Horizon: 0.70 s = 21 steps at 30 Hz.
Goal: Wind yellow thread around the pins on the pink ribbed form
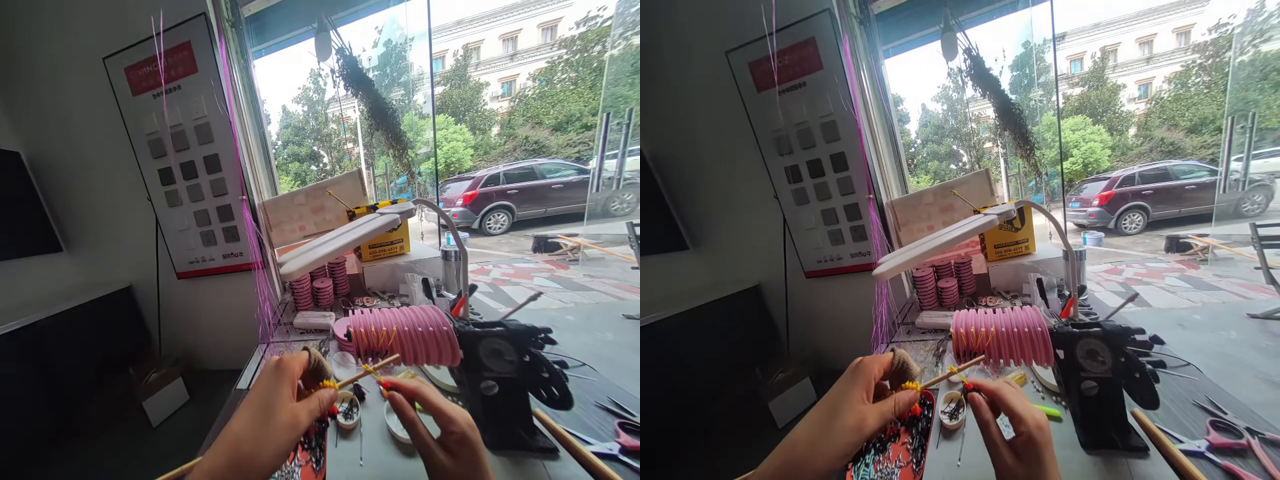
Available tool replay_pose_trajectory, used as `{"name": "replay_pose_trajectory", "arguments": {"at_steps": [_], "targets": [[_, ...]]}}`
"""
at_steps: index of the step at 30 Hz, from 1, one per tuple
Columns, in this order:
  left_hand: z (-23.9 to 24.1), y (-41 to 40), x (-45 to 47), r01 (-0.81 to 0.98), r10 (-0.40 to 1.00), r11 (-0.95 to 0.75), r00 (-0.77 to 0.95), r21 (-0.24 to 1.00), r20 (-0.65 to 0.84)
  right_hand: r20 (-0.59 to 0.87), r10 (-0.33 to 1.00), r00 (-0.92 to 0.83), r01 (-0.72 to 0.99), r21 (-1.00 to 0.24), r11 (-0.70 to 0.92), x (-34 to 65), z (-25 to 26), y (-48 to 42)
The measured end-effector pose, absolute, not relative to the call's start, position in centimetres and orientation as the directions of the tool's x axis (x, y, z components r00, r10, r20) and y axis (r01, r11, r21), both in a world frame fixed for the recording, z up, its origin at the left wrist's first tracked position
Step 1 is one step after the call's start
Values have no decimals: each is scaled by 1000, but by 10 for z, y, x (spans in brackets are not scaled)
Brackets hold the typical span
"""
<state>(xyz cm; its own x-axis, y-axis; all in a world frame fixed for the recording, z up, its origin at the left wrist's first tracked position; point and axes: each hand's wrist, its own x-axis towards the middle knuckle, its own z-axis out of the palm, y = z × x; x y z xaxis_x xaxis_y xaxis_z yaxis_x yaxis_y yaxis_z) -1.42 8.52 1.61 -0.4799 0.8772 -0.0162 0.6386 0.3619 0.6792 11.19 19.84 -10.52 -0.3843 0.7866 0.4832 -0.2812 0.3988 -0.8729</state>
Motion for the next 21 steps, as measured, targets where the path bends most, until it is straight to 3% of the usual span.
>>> {"name": "replay_pose_trajectory", "arguments": {"at_steps": [4,8,10,13,17,19,21], "targets": [[13,86,-13,633,890,342,-456,695,-23,296,769,-566,-304,-943,139,112,-105,202],[10,88,-13,587,896,320,-442,743,-37,195,518,-833,-300,-945,-126,111,-100,207],[9,88,-13,586,894,330,-446,740,-45,162,486,-858,-269,-950,-158,113,-99,208],[11,87,-12,590,890,337,-455,733,-43,125,553,-824,-276,-940,-199,116,-100,206],[13,87,-11,622,889,354,-457,699,-44,192,504,-842,-347,-908,-234,115,-101,203],[14,87,-11,616,890,351,-453,705,-47,214,553,-806,-387,-897,-216,114,-100,201],[15,87,-11,620,893,339,-450,708,-34,238,675,-698,-402,-911,-94,114,-100,201]]}}
